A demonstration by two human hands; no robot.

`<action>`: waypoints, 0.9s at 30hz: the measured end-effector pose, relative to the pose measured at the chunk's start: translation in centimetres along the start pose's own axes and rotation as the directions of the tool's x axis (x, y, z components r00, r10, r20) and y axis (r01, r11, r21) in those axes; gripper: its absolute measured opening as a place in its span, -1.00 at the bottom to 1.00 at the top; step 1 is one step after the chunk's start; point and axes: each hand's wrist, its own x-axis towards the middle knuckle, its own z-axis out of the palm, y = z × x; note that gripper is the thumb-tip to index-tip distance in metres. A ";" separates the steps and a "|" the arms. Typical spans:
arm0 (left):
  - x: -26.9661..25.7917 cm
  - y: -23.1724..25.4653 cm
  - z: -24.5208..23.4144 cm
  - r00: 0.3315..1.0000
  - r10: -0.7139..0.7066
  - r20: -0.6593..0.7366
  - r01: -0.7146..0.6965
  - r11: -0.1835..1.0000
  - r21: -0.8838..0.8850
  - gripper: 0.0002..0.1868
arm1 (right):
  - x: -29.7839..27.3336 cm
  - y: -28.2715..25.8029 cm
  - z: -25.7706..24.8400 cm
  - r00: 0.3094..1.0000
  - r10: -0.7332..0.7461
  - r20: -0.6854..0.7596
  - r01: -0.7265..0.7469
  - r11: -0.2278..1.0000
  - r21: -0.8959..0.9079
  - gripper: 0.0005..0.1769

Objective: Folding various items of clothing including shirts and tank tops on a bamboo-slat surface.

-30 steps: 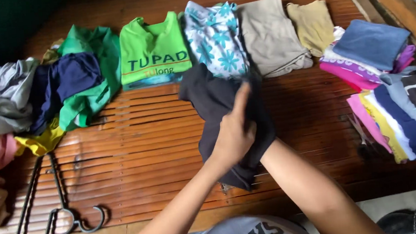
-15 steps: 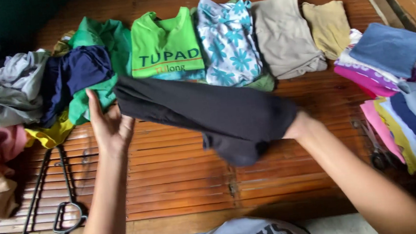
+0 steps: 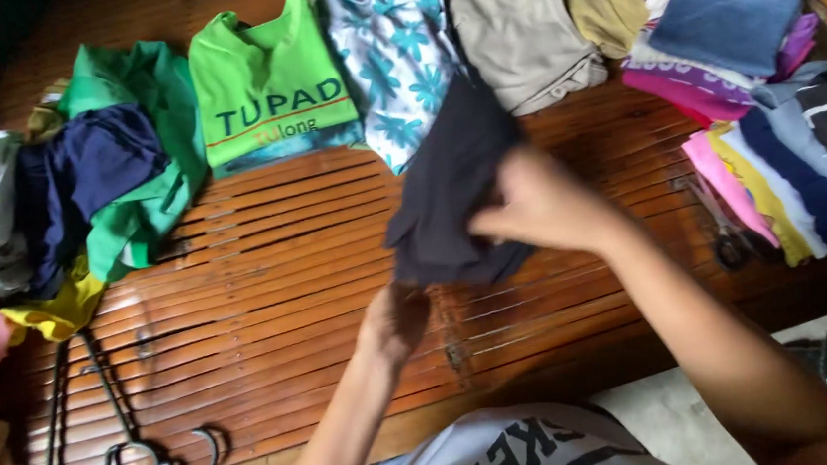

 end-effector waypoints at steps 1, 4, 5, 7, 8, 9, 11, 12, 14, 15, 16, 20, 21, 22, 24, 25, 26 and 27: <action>-1.7 1.0 0.9 0.982 0.043 -0.186 -0.038 0.999 0.032 -0.76 | -0.7 1.8 -1.0 0.999 0.017 -0.044 0.002 0.921 0.390 -0.72; -7.0 4.3 5.7 0.977 0.103 -0.187 -0.083 0.991 0.109 -0.65 | -4.0 6.9 -3.3 0.978 0.095 -0.186 0.059 0.727 0.684 -0.46; -9.5 6.0 7.3 0.991 0.131 -0.020 -0.127 0.982 0.137 -0.56 | -4.6 8.6 -3.3 0.954 0.126 -0.272 0.090 0.745 0.662 -0.32; -10.3 7.2 8.6 0.969 0.241 0.063 -0.249 0.939 0.239 -0.54 | -4.1 5.6 -1.5 0.937 0.249 -0.245 0.077 0.537 0.840 -0.26; -11.1 8.0 8.9 0.934 0.324 0.153 -0.357 0.877 0.322 -0.52 | -3.6 4.0 -0.2 0.913 0.370 -0.172 0.061 0.294 0.954 -0.16; -12.1 8.5 10.8 0.928 0.346 0.137 -0.372 0.869 0.325 -0.52 | -3.3 3.4 1.0 0.922 0.357 -0.152 0.051 0.277 0.959 -0.16; -14.0 8.9 14.4 0.836 0.393 0.382 -0.513 0.807 0.293 -0.46 | -3.4 2.2 3.3 0.880 0.475 0.026 0.016 -0.085 0.996 0.01; -14.7 9.6 13.7 0.831 0.418 0.367 -0.530 0.796 0.292 -0.46 | -3.5 3.7 3.6 0.887 0.458 0.050 -0.007 -0.096 0.995 0.01; -15.0 10.6 13.0 0.834 0.309 0.458 -0.457 0.851 0.259 -0.31 | -4.2 7.1 3.1 0.960 0.278 0.033 -0.206 0.621 0.756 -0.27; -15.6 11.9 11.2 0.831 0.314 0.458 -0.460 0.851 0.251 -0.31 | -4.3 7.8 2.1 0.960 0.277 0.038 -0.210 0.626 0.751 -0.27; -16.0 13.1 9.5 0.854 0.206 0.478 -0.477 0.678 0.560 -0.37 | -4.4 8.6 1.0 0.931 0.365 0.005 -0.266 0.670 0.693 -0.29; -16.0 14.1 10.4 0.833 0.148 0.533 -0.503 0.605 0.618 -0.33 | -3.4 5.3 -0.5 0.910 0.315 -0.268 0.305 -0.072 0.950 -0.38; -15.4 13.4 11.5 0.825 0.144 0.546 -0.510 0.607 0.610 -0.33 | -3.2 5.5 -0.1 0.908 0.311 -0.280 0.312 -0.058 0.948 -0.38; -15.0 12.7 12.6 0.799 0.193 0.570 -0.483 0.770 0.417 -0.30 | -3.1 5.7 0.3 0.911 0.350 -0.216 0.252 -0.060 0.966 -0.37; -14.9 13.0 13.2 0.776 0.243 0.582 -0.422 0.886 0.193 -0.27 | -3.4 6.2 -0.7 0.907 0.392 -0.155 0.193 -0.060 0.979 -0.34; -15.5 14.1 12.8 0.856 0.219 0.469 -0.436 0.793 0.425 -0.29 | -3.8 6.5 -1.8 0.914 0.397 -0.082 0.006 0.188 0.982 -0.32; -16.1 15.3 12.3 0.913 0.223 0.342 -0.399 0.662 0.634 -0.30 | -4.2 6.7 -2.8 0.908 0.419 -0.011 -0.181 0.417 0.890 -0.31; -16.9 16.5 11.6 0.915 0.223 0.335 -0.395 0.658 0.641 -0.30 | -4.7 5.9 -4.6 0.908 0.418 -0.008 -0.180 0.408 0.895 -0.31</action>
